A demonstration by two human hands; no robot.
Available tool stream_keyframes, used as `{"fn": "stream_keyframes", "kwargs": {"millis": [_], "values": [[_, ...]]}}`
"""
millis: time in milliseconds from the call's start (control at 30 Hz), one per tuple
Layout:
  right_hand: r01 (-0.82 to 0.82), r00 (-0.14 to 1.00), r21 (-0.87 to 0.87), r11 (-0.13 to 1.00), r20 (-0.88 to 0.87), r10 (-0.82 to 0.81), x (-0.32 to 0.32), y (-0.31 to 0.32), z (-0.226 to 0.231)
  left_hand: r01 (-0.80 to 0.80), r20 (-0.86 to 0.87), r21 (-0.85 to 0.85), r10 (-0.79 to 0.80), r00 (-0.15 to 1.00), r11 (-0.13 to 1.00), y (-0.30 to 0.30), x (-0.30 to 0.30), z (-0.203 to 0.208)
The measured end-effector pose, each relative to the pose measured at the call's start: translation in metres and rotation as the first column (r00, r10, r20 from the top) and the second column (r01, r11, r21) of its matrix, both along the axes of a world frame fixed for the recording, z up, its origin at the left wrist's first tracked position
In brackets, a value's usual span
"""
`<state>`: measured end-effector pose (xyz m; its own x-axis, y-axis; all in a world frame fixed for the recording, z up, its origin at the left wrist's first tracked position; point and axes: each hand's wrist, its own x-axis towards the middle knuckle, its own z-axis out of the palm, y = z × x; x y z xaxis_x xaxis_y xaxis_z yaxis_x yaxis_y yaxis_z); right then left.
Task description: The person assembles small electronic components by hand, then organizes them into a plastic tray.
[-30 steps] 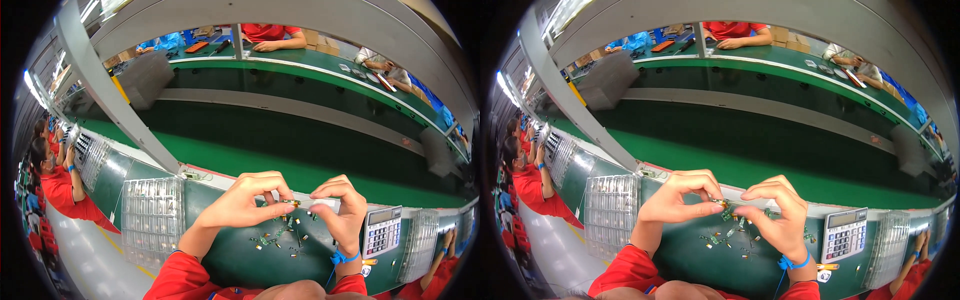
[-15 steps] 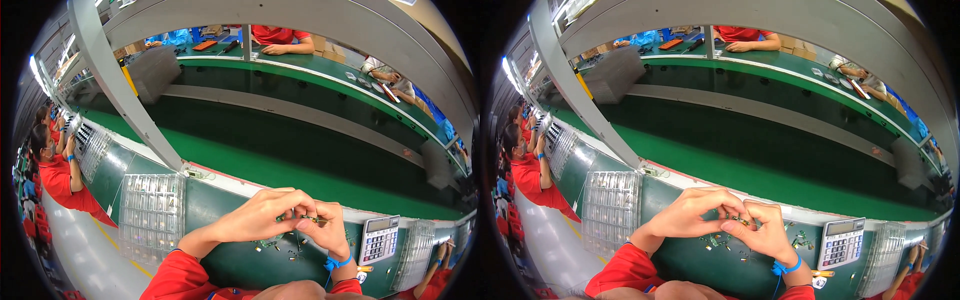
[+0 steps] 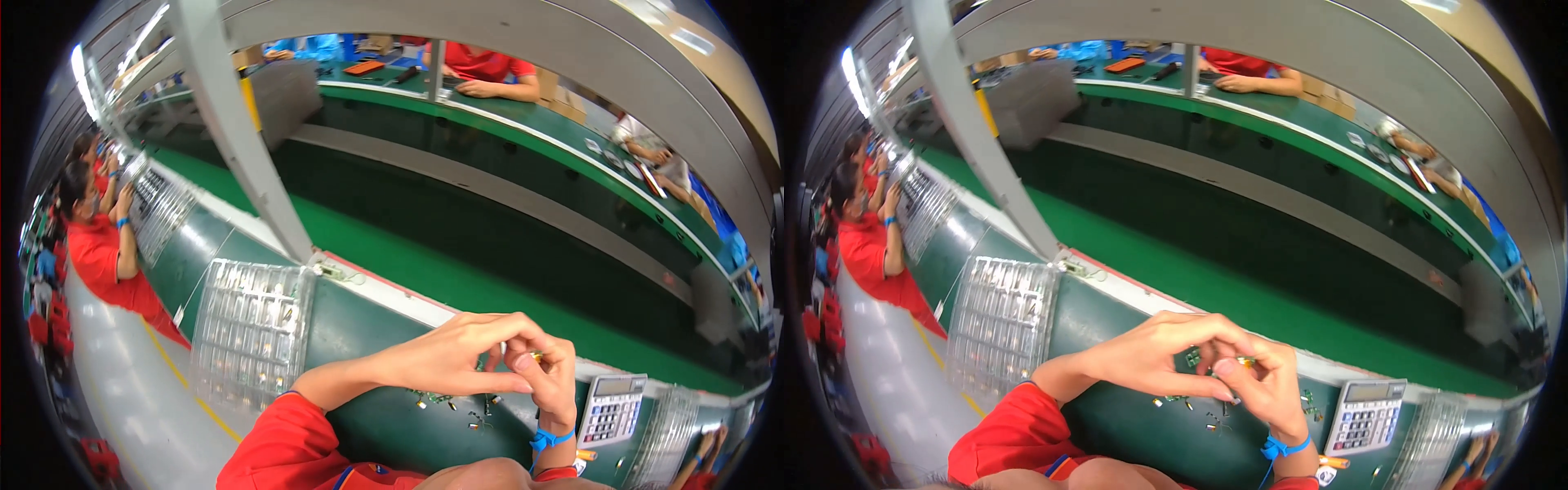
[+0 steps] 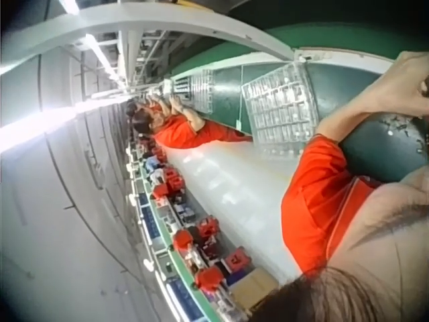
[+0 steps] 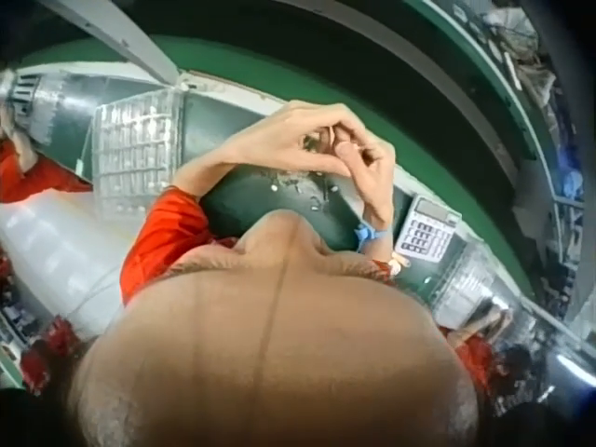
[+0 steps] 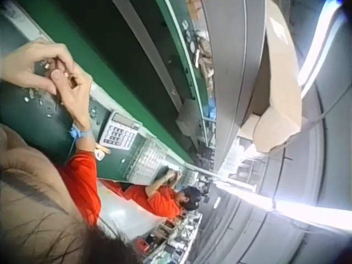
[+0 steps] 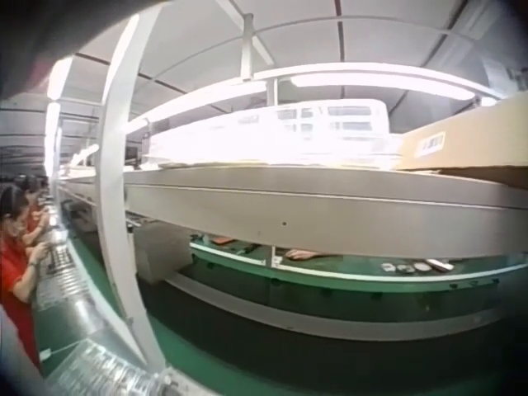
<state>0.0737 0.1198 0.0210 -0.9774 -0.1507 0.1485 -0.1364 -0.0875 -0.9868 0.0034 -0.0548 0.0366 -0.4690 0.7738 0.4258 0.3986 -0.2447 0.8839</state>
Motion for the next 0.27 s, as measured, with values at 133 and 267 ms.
{"fn": "stream_keyframes", "kwargs": {"millis": [133,267], "values": [[0.234,0.972,0.057,0.971,-0.051,-0.231,0.004,-0.002,-0.007,-0.085,0.028,-0.041,0.086,0.996,0.996,0.012,0.009,-0.002],[0.267,0.958,0.061,0.962,-0.12,-0.259,0.002,-0.006,-0.009,-0.135,0.01,0.056,0.135,0.991,0.989,0.015,0.012,-0.013]]}}
